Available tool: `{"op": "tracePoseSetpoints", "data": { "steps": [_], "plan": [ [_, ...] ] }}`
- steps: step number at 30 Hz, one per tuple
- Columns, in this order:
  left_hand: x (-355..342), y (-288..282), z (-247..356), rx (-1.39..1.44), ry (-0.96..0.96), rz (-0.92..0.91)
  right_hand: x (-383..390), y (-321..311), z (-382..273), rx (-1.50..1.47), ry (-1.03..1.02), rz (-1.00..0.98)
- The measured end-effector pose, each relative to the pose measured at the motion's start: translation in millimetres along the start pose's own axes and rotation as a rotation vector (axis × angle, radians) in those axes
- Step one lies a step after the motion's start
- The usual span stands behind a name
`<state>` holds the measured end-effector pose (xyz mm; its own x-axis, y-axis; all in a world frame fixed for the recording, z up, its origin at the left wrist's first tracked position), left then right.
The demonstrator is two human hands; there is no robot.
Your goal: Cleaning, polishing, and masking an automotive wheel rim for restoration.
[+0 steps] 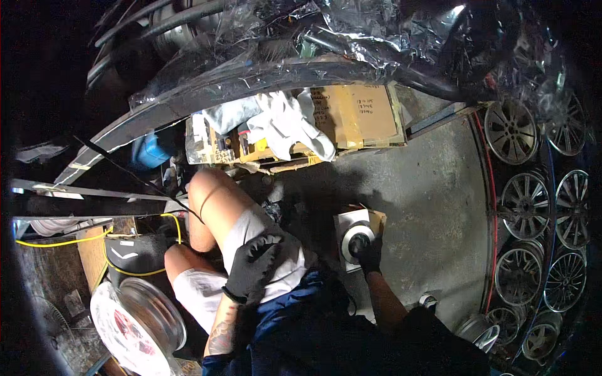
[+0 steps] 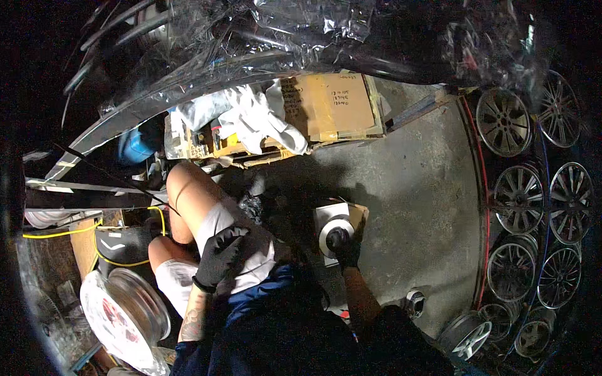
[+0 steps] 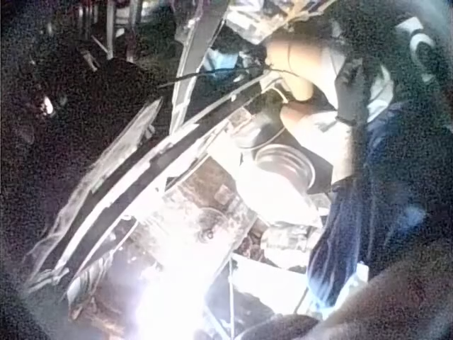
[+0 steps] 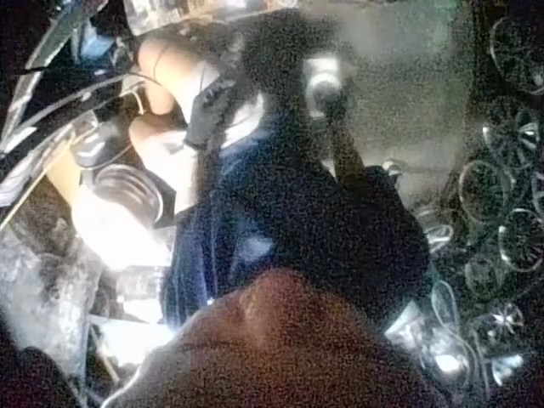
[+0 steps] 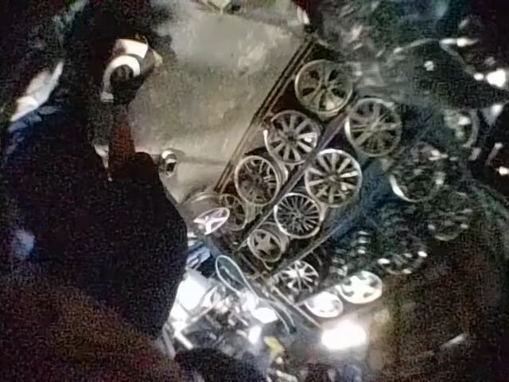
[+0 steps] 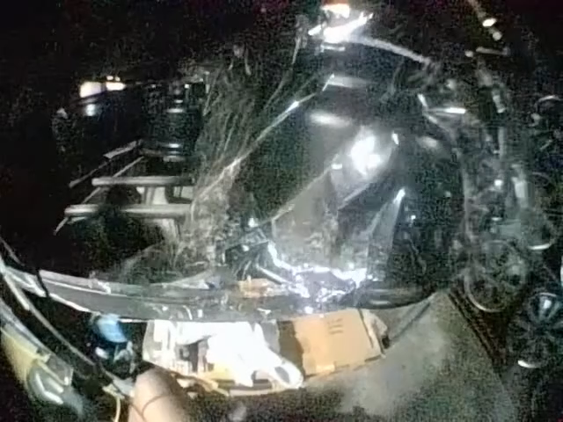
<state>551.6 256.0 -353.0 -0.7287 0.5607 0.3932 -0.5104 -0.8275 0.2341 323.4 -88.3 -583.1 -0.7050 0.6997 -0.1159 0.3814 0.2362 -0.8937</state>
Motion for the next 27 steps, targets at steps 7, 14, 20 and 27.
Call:
{"op": "tracePoseSetpoints", "data": {
  "steps": [7, 14, 20, 27],
  "plan": [
    [-5.0, -9.6, -7.4, -0.053, 0.1, -0.079, -22.7, 6.9, 62.4, -0.127, 0.377, -0.492],
    [-4.5, -12.3, -11.5, 0.12, -0.028, -0.077, -28.1, 20.2, 46.9, -0.4, 0.237, -0.62],
    [4.0, -22.9, -19.1, 0.24, -0.017, -0.075, -31.0, -9.1, -6.1, -0.497, 0.444, -0.73],
    [-2.2, -21.8, -22.6, 0.287, -0.083, -0.086, -44.9, -55.9, 13.7, -0.741, 0.512, -0.563]
  ]
}}
Point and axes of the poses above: each hand's wrist, its own x-axis away from the middle knuckle, its own y-axis out of the palm, z = x × y, the point moved 3 cm from there along -x, towards the middle knuckle, and after that the axes turned 10 degrees about x, right-handed, at the moved point
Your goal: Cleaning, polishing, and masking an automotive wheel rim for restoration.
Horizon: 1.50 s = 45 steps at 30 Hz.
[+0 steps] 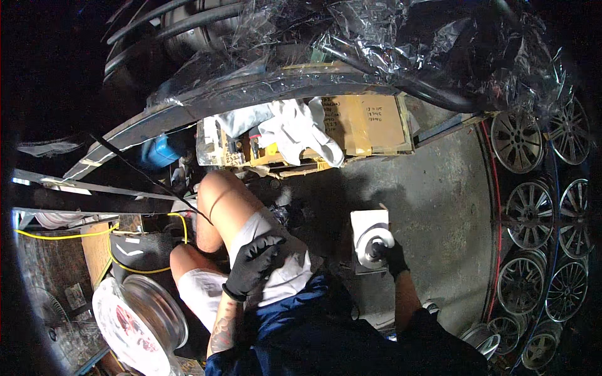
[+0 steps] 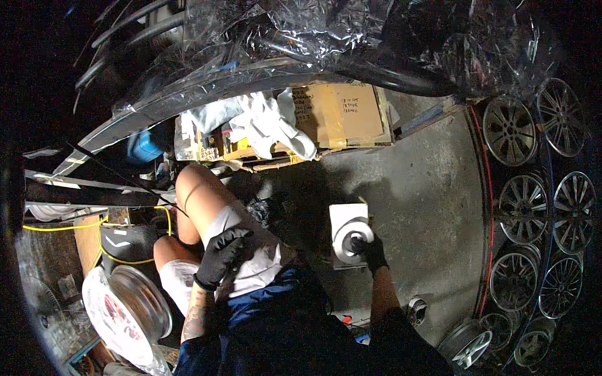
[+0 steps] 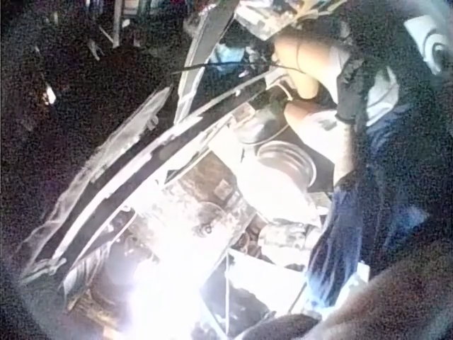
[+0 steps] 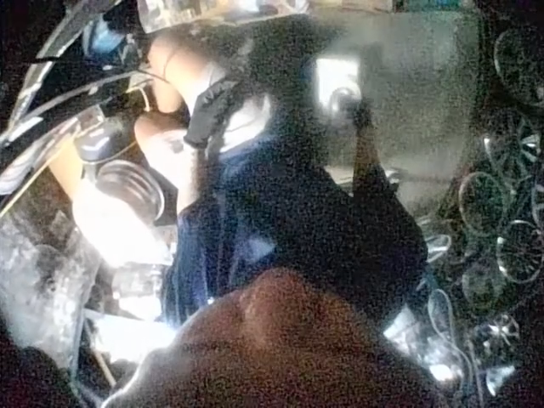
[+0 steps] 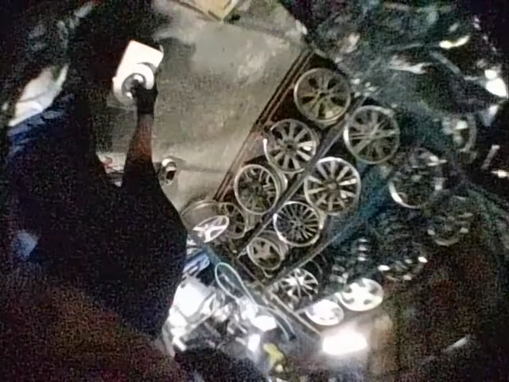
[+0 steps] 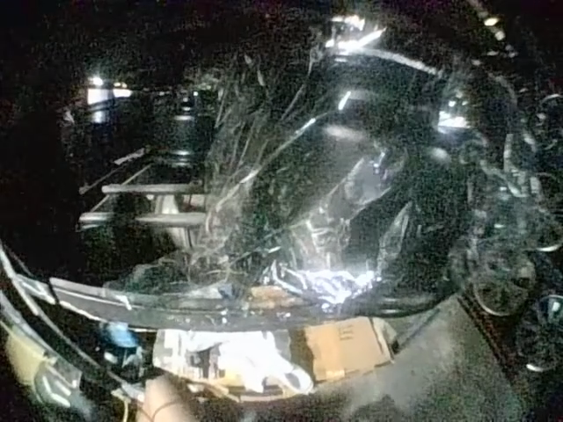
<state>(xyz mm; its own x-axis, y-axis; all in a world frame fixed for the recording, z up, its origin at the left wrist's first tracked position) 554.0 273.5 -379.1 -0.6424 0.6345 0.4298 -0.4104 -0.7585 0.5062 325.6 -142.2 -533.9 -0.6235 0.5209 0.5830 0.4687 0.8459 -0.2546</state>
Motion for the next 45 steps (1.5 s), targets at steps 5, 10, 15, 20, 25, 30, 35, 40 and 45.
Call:
{"op": "tracePoseSetpoints", "data": {
  "steps": [5, 10, 15, 20, 25, 30, 35, 40, 45],
  "plan": [
    [3.5, -7.7, -9.3, 0.022, 0.047, -0.007, 9.3, 7.1, -146.3, -0.182, -0.182, -0.167],
    [-6.3, 5.8, -3.9, -0.015, 0.053, -0.048, -112.3, 14.9, -264.0, -0.131, -0.195, -0.081],
    [12.8, -8.0, -5.6, 0.12, 0.054, 0.003, -159.2, 106.7, -393.6, 0.072, -0.474, -0.079],
    [5.6, -9.9, -18.7, 0.092, 0.167, 0.039, -215.7, 98.0, -410.6, 0.522, -0.717, 0.1],
    [17.5, -3.8, -7.5, 0.224, 0.102, 0.128, -159.2, 137.6, -412.2, 0.385, -0.39, -0.037],
    [1.9, -8.8, -11.8, 0.152, 0.063, 0.059, -184.3, 101.8, -401.0, 0.154, -0.542, -0.187],
    [11.7, -10.2, 1.7, 0.054, 0.147, 0.061, -136.4, 44.9, -302.4, -0.1, -0.727, 0.173],
    [-8.6, -6.9, -6.1, 0.166, 0.023, -0.056, -97.4, -48.0, 22.6, 0.13, -0.458, 0.606],
    [4.6, -16.5, -3.8, 0.115, 0.03, -0.001, -27.7, 4.7, 119.3, 0.438, 0.3, 0.397]
  ]
}}
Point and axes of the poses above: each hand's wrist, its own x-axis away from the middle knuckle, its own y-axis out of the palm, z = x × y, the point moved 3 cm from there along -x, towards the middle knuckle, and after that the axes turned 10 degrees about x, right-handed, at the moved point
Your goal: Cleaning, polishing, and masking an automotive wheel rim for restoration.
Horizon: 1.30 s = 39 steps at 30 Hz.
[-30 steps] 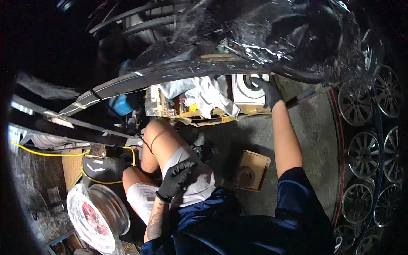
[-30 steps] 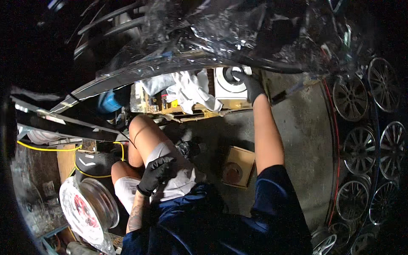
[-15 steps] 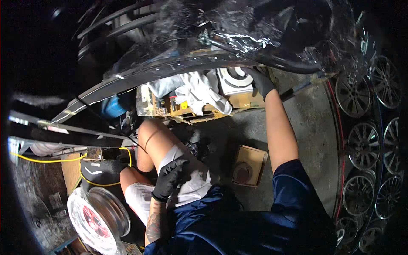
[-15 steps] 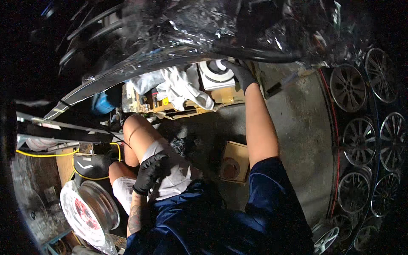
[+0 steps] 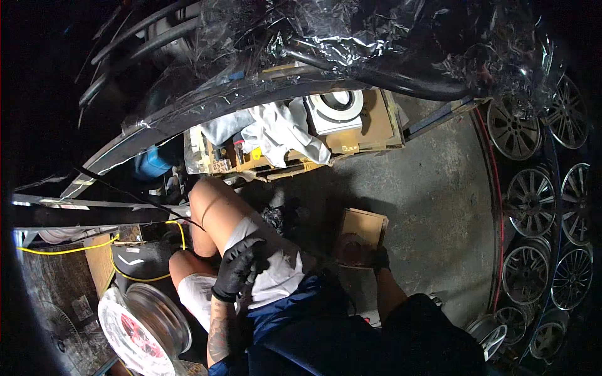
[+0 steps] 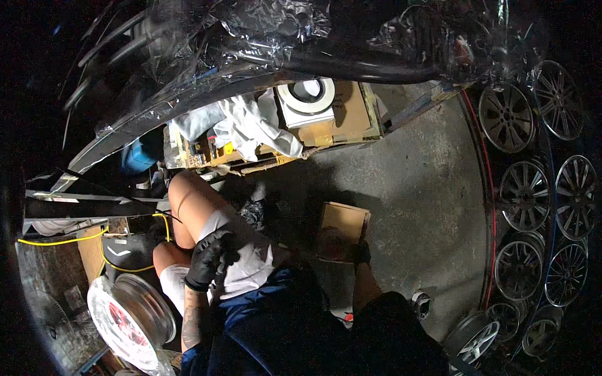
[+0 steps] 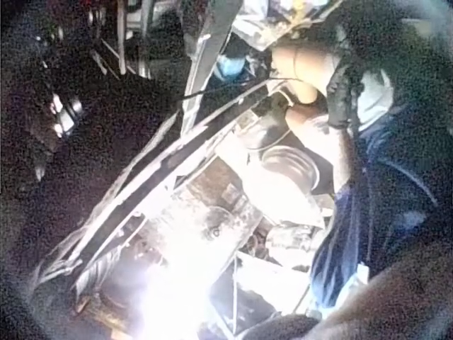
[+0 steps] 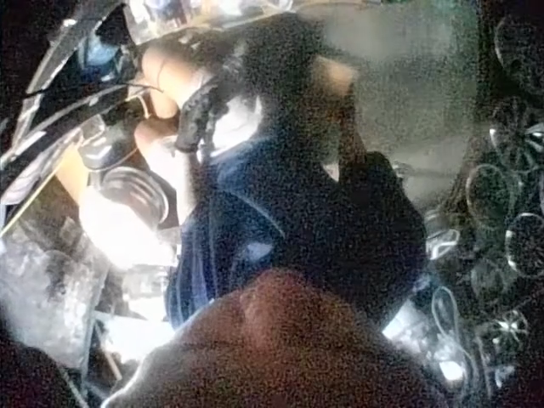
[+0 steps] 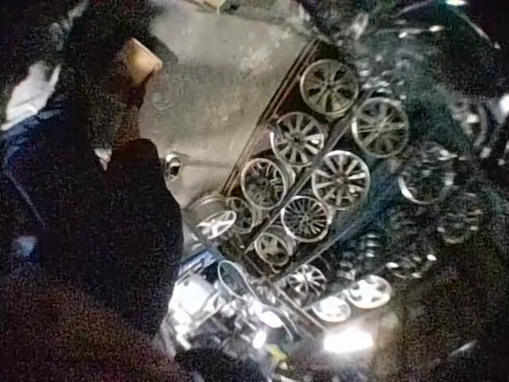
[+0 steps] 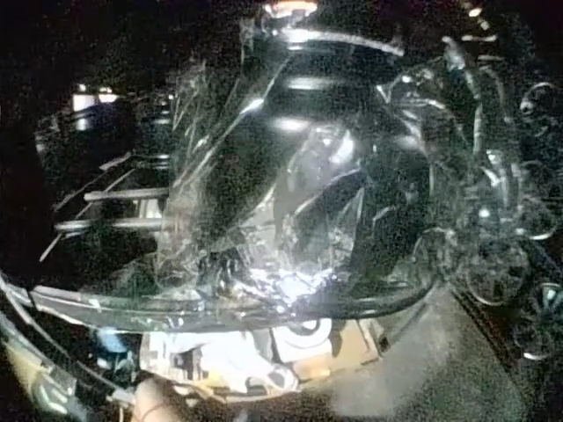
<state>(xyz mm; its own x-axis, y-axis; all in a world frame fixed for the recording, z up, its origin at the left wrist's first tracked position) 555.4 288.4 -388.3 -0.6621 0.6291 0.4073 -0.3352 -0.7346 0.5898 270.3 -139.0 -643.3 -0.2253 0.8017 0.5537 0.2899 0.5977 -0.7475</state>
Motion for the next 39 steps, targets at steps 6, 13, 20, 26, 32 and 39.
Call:
{"op": "tracePoseSetpoints", "data": {
  "steps": [6, 13, 20, 26, 32, 39],
  "plan": [
    [-8.7, 8.2, 2.9, -0.021, -0.001, 0.049, 13.2, -29.5, -21.8, 0.748, -0.066, -0.064],
    [0.0, -15.7, 5.0, 0.038, -0.078, 0.012, 36.3, -142.0, -45.4, 0.774, -0.538, 0.299],
    [-6.1, 3.1, 25.2, -0.599, 0.097, -0.161, 15.8, -271.9, -192.9, 0.591, -0.757, 0.659],
    [-6.5, -11.6, 3.6, 0.02, -0.052, -0.123, -30.2, -309.2, -334.8, 0.6, -0.769, 0.705],
    [13.6, 3.4, 13.1, -0.065, 0.126, 0.036, -52.7, -278.2, -411.0, 0.642, -0.766, 0.717],
    [4.8, -3.8, 12.1, -0.073, 0.101, -0.05, -110.3, -278.2, -408.7, 0.483, -0.93, 0.68]
  ]
}}
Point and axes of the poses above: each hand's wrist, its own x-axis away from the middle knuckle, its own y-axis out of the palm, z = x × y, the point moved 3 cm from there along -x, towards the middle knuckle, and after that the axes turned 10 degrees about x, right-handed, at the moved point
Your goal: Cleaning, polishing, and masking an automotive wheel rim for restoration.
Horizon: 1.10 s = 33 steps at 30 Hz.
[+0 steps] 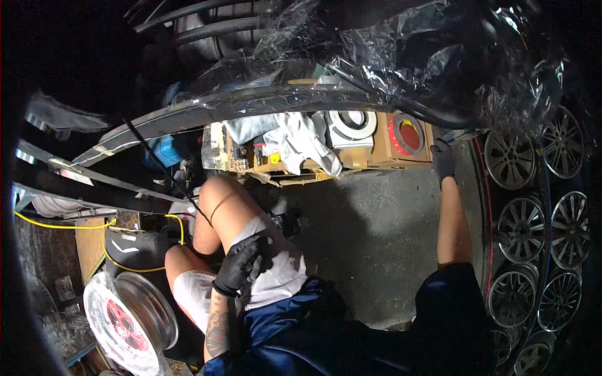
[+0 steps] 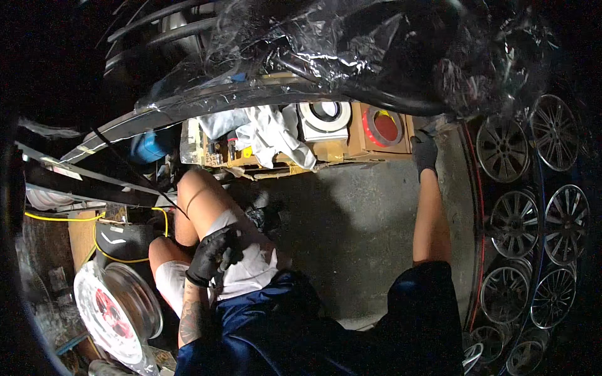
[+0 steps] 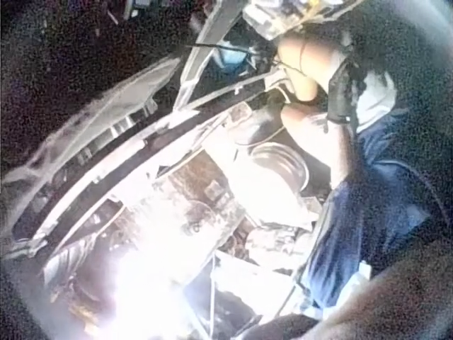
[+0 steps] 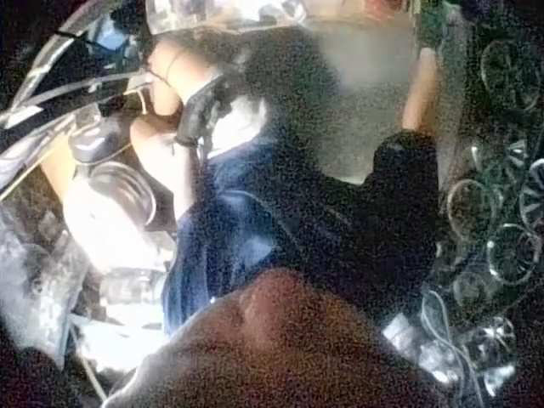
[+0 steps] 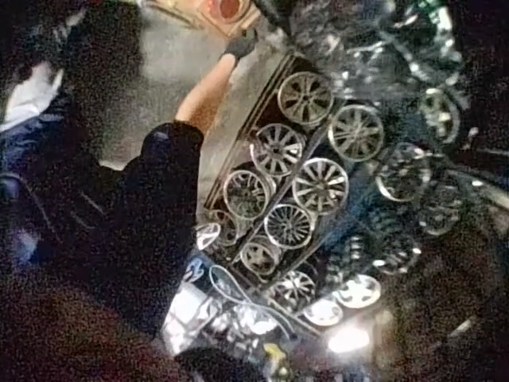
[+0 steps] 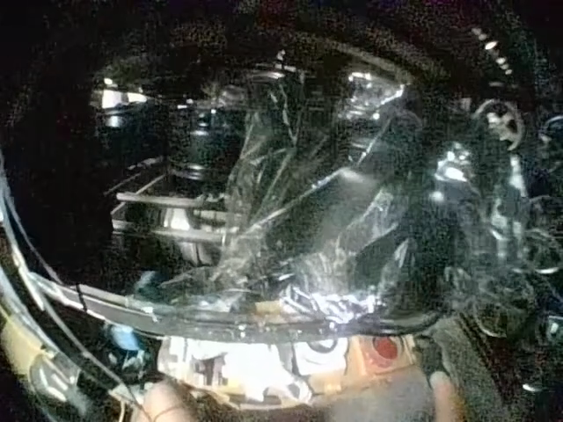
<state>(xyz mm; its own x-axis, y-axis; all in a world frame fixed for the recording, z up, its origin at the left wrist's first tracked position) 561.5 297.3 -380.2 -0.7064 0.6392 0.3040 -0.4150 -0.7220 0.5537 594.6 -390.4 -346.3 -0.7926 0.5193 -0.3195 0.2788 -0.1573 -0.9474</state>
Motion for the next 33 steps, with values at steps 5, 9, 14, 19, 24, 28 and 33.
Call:
{"op": "tracePoseSetpoints", "data": {
  "steps": [5, 9, 14, 19, 24, 28, 33],
  "plan": [
    [-1.8, -2.7, 0.3, -0.049, 0.061, -0.058, 33.0, -55.0, -78.1, -0.334, -0.018, 0.157],
    [-5.1, 0.9, 8.2, -0.159, 0.023, -0.064, 36.4, -60.4, -146.9, -0.259, -0.367, 0.073],
    [-4.6, 4.8, 3.7, -0.082, 0.055, -0.008, 25.8, -40.4, -177.8, -0.148, -0.159, 0.034],
    [-3.0, 6.5, 4.9, -0.012, 0.034, -0.079, 43.0, -59.0, -190.4, -0.315, -0.225, 0.071],
    [-0.2, 36.5, -4.4, 0.438, -0.033, -0.001, 149.9, -131.0, -278.9, -0.575, -0.425, -0.003],
    [8.4, 77.0, 1.0, 0.639, -0.093, 0.034, 229.2, -190.3, -370.1, -0.488, -0.809, -0.414],
    [8.0, 52.6, -16.3, 0.568, -0.119, 0.113, 242.1, -176.1, -372.8, -0.776, -0.991, -0.497]
  ]
}}
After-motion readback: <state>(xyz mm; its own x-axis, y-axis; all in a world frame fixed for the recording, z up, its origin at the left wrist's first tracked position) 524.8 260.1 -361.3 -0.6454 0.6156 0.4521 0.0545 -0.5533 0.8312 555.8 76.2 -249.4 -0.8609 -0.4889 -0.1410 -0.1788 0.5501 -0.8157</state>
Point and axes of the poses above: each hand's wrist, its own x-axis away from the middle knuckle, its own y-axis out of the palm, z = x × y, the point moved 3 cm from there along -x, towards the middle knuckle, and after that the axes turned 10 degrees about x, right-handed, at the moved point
